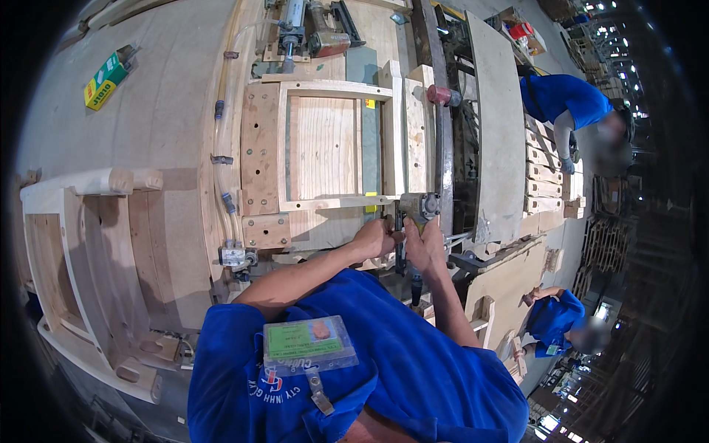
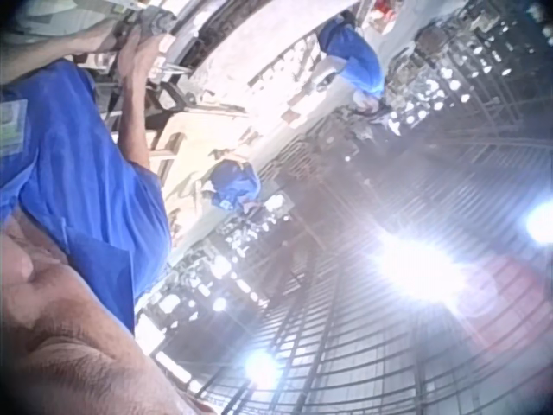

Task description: The person assembles wooden chair frames on a workbench. They place wooden slats into a jig, use a pneumatic nail gun to fasten joints, and repeatedly flip and reposition the frames to access different sides. Completed frames are moved aside while new pieces are brought into the jig for assembly.

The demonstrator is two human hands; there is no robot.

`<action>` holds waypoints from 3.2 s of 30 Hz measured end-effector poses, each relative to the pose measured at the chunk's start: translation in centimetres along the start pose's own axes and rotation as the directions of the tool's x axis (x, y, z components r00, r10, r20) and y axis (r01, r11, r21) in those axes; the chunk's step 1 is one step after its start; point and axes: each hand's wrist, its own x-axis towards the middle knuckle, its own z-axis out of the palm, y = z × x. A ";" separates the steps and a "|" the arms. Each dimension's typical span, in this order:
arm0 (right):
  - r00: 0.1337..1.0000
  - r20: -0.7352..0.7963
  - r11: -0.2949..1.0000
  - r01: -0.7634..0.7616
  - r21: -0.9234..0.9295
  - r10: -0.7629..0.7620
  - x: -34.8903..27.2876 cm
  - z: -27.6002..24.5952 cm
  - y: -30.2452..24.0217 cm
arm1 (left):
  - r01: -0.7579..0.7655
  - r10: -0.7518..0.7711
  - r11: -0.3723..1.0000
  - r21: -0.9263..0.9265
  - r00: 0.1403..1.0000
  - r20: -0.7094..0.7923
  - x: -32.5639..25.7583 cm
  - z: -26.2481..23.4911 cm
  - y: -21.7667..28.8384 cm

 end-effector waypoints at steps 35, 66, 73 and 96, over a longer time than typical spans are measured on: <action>0.999 0.018 0.968 0.036 0.250 -0.042 24.4 0.9 -7.6 | -0.072 0.017 0.995 -0.075 0.822 -0.570 12.1 -10.1 8.1; 0.543 0.665 0.631 0.763 -0.138 -0.512 27.8 11.0 -23.0 | -0.251 -0.276 0.847 -0.469 0.546 -0.791 9.2 -20.5 5.5; 0.492 0.720 0.603 0.788 -0.128 -0.490 28.5 10.9 -23.2 | -0.317 -0.176 0.879 -0.357 0.481 -0.859 9.1 -20.2 6.0; 0.376 0.842 0.698 0.717 0.000 -0.386 13.6 7.0 -16.9 | -0.243 -0.180 0.651 -0.719 0.871 -0.457 -2.6 -7.1 -0.5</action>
